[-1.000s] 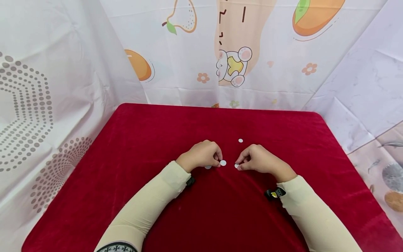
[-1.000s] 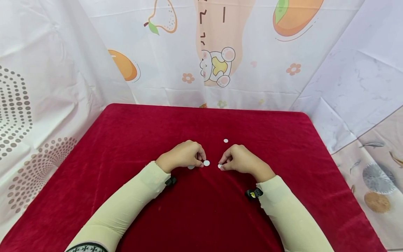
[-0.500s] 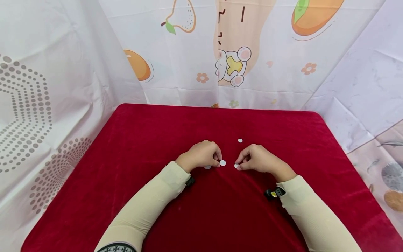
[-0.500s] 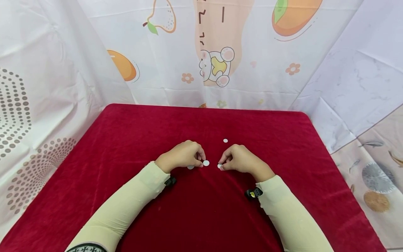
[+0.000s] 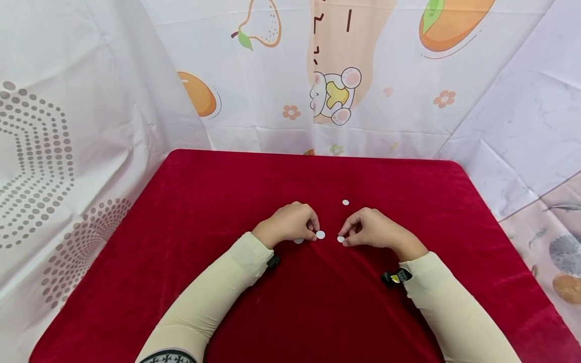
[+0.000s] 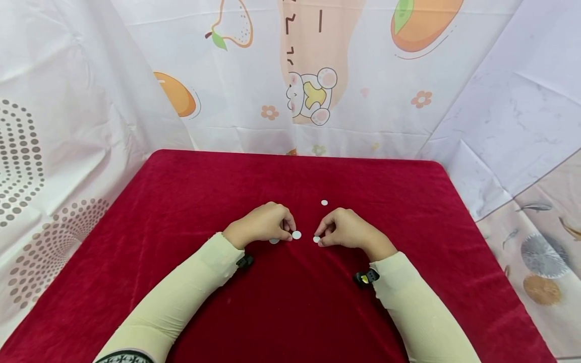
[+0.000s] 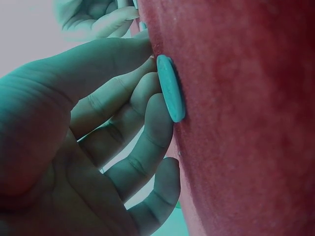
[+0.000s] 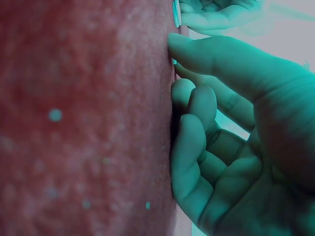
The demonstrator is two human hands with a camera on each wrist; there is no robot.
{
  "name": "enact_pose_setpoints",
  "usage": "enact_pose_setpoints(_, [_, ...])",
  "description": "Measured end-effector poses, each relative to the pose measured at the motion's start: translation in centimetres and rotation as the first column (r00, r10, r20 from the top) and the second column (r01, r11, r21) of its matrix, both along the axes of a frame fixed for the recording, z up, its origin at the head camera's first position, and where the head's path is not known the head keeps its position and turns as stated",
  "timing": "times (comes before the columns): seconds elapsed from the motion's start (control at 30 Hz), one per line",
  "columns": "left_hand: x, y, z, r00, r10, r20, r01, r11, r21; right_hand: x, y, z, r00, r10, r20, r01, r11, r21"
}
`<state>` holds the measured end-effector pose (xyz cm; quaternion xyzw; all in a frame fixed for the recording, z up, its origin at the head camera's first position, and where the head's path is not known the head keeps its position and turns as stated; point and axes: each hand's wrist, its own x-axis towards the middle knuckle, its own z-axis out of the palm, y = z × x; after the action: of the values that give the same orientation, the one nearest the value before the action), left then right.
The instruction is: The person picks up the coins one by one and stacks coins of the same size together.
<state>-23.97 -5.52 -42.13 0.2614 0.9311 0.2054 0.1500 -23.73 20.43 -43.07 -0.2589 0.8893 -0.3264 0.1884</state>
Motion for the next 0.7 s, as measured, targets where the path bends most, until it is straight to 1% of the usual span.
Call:
enact_pose_setpoints(0.43, [0.21,0.43,0.39,1.0,-0.016,-0.021,0.016,0.999,-0.034,-0.12,0.48,-0.37,1.0,0.009,0.014,-0.009,1.0,-0.018])
enact_pose_setpoints(0.63, [0.0,0.37,0.54,0.998,-0.047,-0.034,0.045,0.998,-0.046,-0.15,0.28,-0.22,1.0,-0.005,0.022,0.006,1.0,-0.012])
enact_pose_setpoints(0.7, [-0.1,0.25,0.7,0.998,-0.052,-0.028,0.05,0.997,-0.051,-0.19,0.11,-0.19,1.0,-0.002,0.019,0.003,1.0,-0.015])
